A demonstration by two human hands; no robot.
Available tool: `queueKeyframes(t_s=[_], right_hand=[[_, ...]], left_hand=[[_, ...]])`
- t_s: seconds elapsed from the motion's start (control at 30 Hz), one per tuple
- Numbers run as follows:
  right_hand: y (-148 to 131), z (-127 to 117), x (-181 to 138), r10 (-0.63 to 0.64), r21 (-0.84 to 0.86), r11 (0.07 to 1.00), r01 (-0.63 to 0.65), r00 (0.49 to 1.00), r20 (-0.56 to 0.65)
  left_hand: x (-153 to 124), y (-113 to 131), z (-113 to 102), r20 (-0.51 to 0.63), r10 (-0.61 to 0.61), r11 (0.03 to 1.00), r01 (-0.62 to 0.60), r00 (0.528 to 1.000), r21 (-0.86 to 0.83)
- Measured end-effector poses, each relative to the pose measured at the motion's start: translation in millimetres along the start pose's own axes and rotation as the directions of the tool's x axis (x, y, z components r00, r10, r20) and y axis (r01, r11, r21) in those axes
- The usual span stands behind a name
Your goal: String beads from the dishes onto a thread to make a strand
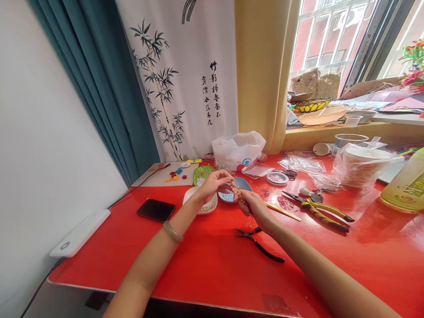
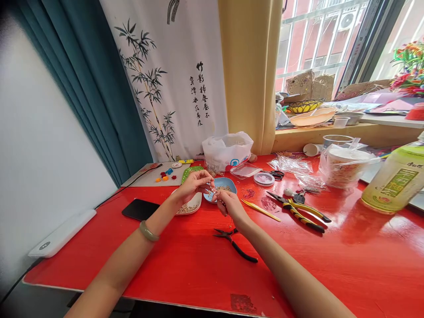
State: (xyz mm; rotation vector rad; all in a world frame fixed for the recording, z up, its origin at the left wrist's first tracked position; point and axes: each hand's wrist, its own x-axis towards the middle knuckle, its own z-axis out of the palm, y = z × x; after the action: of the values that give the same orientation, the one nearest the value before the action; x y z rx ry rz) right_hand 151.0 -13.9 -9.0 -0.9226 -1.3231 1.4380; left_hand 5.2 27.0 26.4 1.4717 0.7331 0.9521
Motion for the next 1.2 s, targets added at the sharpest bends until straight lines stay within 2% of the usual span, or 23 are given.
queueKeyframes(t_s=[0.17, 0.37, 0.53, 0.7, 0.9, 1.03, 1.2], right_hand=[[8, -3, 8, 0.063, 0.056, 0.996, -0.066, 0.997, 0.048], [8, -7, 9, -0.065, -0.014, 0.998, 0.065, 0.998, -0.007], [0, -5, 4, 0.016, -0.024, 1.000, -0.017, 0.999, -0.028], [2, -5, 5, -0.005, -0.020, 1.000, 0.004, 0.999, -0.035], [8, -5, 9, 0.057, 0.051, 0.997, -0.056, 0.998, -0.026], [5, -5, 7, 0.013, 0.048, 0.999, -0.012, 1.000, -0.026], [0, -5, 4, 0.056, 0.021, 0.998, -0.055, 0.998, -0.016]], left_hand=[[0, -3, 0, 0.001, -0.012, 1.000, 0.012, 1.000, 0.012], [1, -5, 1, -0.016, 0.005, 1.000, -0.005, 1.000, 0.024], [2, -6, 2, -0.010, 0.017, 1.000, -0.017, 1.000, 0.020], [1, -5, 4, -0.017, 0.023, 0.999, -0.023, 1.000, 0.027], [0, -5, 9, -0.009, 0.028, 1.000, -0.028, 1.000, 0.005], [1, -7, 10, -0.026, 0.017, 1.000, -0.016, 1.000, 0.013], [2, -10, 9, -0.016, 0.011, 1.000, -0.011, 1.000, -0.007]])
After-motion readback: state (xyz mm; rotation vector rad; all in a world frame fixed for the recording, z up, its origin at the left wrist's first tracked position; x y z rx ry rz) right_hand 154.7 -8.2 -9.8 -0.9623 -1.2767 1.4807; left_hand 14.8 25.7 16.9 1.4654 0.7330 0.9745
